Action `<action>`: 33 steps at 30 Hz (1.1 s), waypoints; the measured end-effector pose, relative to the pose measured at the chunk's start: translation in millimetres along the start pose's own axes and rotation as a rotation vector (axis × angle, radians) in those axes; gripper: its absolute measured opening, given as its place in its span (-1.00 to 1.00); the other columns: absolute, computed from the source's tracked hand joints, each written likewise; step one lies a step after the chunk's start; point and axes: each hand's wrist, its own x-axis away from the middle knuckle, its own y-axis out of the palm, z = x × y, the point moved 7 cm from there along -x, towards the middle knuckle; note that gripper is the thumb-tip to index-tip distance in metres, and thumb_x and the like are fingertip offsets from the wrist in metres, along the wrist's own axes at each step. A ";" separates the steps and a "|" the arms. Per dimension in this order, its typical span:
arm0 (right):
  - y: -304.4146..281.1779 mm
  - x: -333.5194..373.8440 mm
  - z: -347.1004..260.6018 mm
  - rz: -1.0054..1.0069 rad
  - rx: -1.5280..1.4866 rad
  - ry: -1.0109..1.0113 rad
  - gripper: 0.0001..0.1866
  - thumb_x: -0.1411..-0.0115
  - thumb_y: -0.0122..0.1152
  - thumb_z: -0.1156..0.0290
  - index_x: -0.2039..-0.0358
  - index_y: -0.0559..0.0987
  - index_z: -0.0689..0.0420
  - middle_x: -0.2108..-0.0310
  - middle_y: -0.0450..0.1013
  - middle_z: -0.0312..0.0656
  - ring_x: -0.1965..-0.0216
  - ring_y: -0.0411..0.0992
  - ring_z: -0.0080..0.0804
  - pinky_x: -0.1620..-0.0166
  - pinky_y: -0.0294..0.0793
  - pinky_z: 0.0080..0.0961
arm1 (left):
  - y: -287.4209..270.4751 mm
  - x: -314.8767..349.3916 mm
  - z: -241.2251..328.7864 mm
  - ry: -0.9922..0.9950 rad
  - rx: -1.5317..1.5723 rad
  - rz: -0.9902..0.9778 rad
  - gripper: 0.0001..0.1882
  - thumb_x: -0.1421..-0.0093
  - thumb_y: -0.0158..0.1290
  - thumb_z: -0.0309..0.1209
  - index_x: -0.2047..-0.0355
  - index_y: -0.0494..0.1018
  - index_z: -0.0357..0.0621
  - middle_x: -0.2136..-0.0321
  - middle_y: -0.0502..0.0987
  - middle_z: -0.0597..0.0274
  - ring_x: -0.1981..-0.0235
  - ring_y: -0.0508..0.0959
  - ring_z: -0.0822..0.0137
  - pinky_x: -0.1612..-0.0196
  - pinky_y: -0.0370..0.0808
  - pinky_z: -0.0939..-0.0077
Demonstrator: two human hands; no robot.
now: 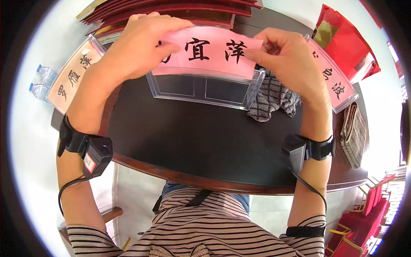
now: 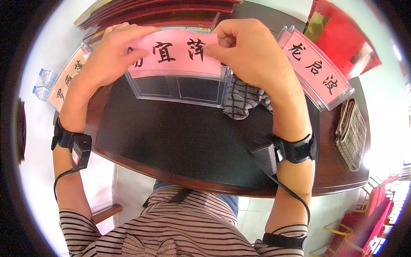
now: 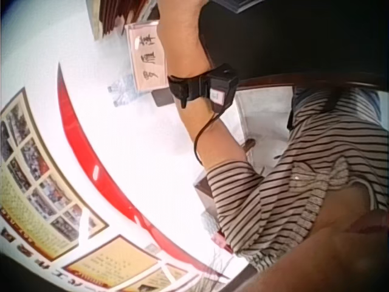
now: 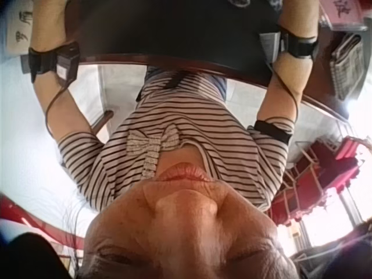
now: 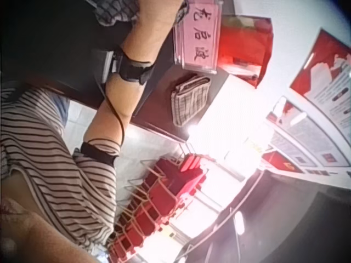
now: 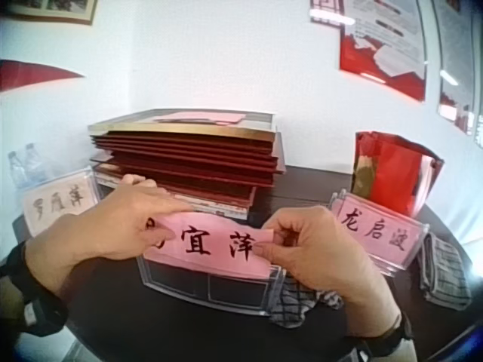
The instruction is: Cleaning plastic nameplate holders and inserting paper name cards into them.
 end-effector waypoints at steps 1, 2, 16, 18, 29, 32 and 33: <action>3.3 -0.5 2.3 -0.024 -0.009 0.008 -0.77 0.14 0.22 0.39 0.65 0.42 0.29 0.79 0.19 -0.24 0.70 0.14 -0.53 0.58 0.19 -0.53 | -0.1 0.5 -1.2 0.000 0.001 0.000 -0.58 0.09 0.05 -0.53 0.14 0.39 -0.10 0.24 0.46 0.16 0.19 0.38 0.24 0.01 0.15 0.40; 4.0 -0.2 4.0 -0.024 -0.009 0.008 -0.77 0.14 0.22 0.39 0.65 0.42 0.29 0.79 0.19 -0.24 0.70 0.14 -0.53 0.58 0.19 -0.53 | -1.3 0.6 -2.3 -0.012 0.054 0.002 -0.62 0.08 0.04 -0.54 0.16 0.40 -0.14 0.27 0.47 0.14 0.23 0.40 0.21 0.06 0.21 0.40; 16.7 1.2 -0.2 -0.012 -0.055 0.021 -0.88 0.13 0.17 0.51 0.51 0.52 0.23 0.71 0.36 -0.24 0.64 0.31 -0.54 0.48 0.32 -0.59 | 11.1 4.5 -0.9 0.020 0.166 -0.025 -0.70 0.07 -0.01 -0.61 0.25 0.42 -0.24 0.36 0.48 0.05 0.34 0.43 0.12 0.24 0.35 0.39; 16.0 1.3 -2.3 -0.011 -0.036 -0.017 -0.89 0.14 0.17 0.51 0.52 0.51 0.23 0.71 0.36 -0.23 0.64 0.31 -0.53 0.48 0.32 -0.58 | 10.6 6.9 9.3 0.102 0.198 -0.010 -0.71 0.05 -0.01 -0.59 0.25 0.42 -0.23 0.41 0.47 0.07 0.36 0.42 0.12 0.26 0.35 0.38; 14.8 2.8 0.6 -0.072 0.051 -0.052 -0.88 0.12 0.14 0.49 0.51 0.53 0.22 0.66 0.40 -0.18 0.60 0.35 -0.46 0.44 0.35 -0.56 | 11.1 22.9 -3.5 0.109 0.108 0.016 -0.75 0.01 0.02 -0.50 0.25 0.43 -0.16 0.44 0.43 0.16 0.37 0.40 0.18 0.25 0.31 0.41; 22.1 2.9 5.4 -0.115 0.052 -0.009 -0.88 0.11 0.13 0.48 0.50 0.54 0.21 0.64 0.42 -0.16 0.58 0.38 -0.45 0.43 0.36 -0.56 | 11.8 28.8 3.0 0.096 0.053 0.087 -0.76 0.01 0.02 -0.49 0.27 0.44 -0.12 0.44 0.43 0.21 0.34 0.39 0.20 0.20 0.27 0.39; 24.3 3.4 5.0 -0.133 0.061 0.006 -0.88 0.11 0.13 0.48 0.50 0.54 0.21 0.63 0.42 -0.15 0.58 0.38 -0.44 0.43 0.36 -0.55 | 7.8 30.3 2.6 0.057 0.065 0.142 -0.77 0.01 0.02 -0.49 0.28 0.45 -0.10 0.44 0.43 0.23 0.32 0.38 0.21 0.17 0.25 0.38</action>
